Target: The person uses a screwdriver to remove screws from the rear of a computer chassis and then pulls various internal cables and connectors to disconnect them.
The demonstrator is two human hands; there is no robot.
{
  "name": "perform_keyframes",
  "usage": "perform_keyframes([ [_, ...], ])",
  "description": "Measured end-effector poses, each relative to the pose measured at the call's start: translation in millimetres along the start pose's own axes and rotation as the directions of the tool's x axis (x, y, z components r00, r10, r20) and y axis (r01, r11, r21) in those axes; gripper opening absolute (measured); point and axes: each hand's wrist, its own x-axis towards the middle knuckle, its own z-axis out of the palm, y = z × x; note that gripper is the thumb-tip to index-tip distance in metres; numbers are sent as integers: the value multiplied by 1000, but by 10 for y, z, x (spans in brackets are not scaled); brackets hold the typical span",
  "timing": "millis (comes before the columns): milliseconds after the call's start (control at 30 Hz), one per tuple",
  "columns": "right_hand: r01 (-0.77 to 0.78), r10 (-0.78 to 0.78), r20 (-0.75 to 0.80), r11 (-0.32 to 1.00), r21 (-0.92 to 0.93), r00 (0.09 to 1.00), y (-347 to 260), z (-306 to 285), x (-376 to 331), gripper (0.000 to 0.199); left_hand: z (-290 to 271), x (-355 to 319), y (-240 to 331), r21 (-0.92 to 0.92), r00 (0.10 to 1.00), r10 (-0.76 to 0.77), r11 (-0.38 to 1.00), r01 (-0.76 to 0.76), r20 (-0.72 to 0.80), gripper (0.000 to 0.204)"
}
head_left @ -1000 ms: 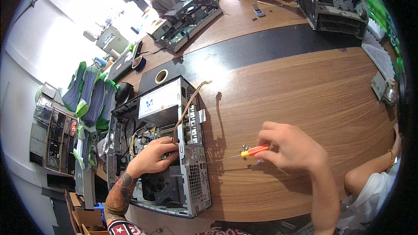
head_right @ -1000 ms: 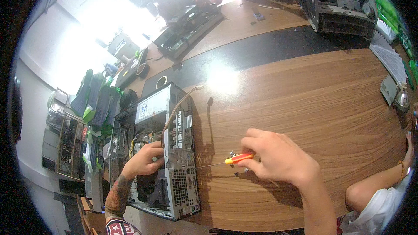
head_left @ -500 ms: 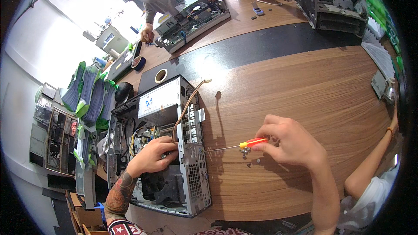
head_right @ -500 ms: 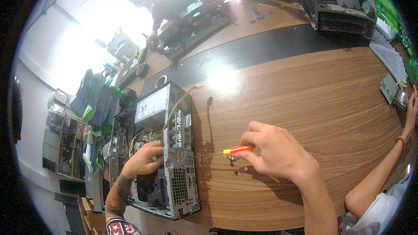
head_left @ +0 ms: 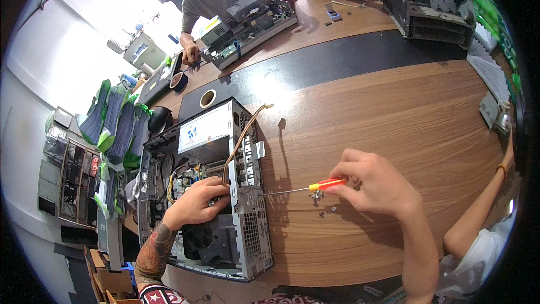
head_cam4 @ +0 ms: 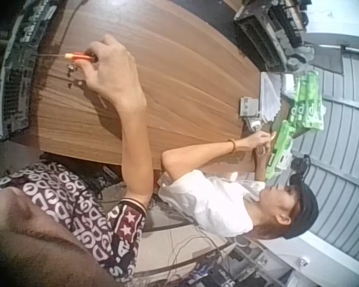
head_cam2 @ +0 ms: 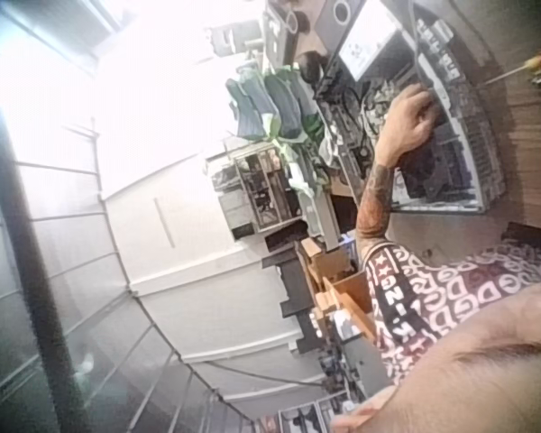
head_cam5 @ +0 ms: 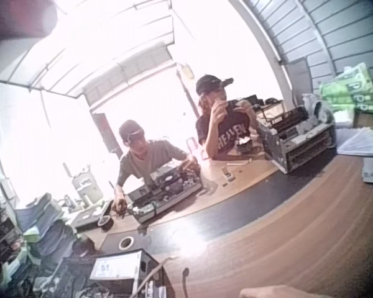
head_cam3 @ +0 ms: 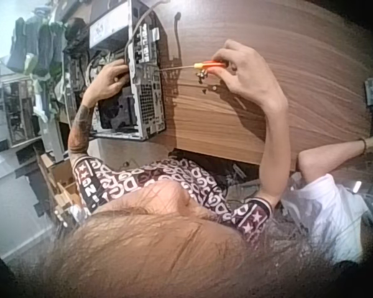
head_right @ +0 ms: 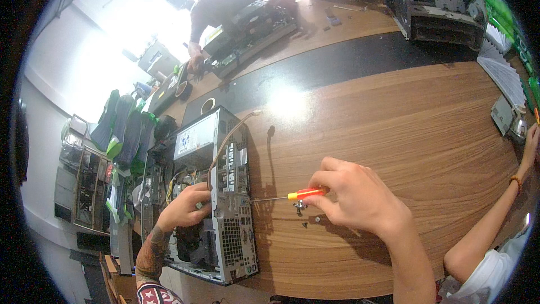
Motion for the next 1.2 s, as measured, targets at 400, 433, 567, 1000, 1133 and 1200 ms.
perform_keyframes([
  [400,1,-3,-28,997,-82,1000,33,178,54,20,-20,-5,-9,28,1000,8,1000,-8,5,24],
  [433,-5,1,-43,997,-77,999,30,177,54,20,-16,-12,-4,36,1000,1,999,-2,10,24],
  [567,22,-24,-54,999,-45,998,-25,198,59,21,-13,-38,-19,22,1000,11,1000,-11,-3,25],
  [1000,35,-50,-147,994,-102,988,-55,363,128,21,120,-93,-217,-33,995,80,996,-82,-64,35],
  [1133,24,-33,-152,998,-63,988,-1,413,127,19,133,-100,-251,-72,976,147,985,-160,-160,38],
  [1200,-29,17,-144,996,-79,989,44,446,124,17,143,-115,-261,-62,986,125,989,-133,-114,40],
])
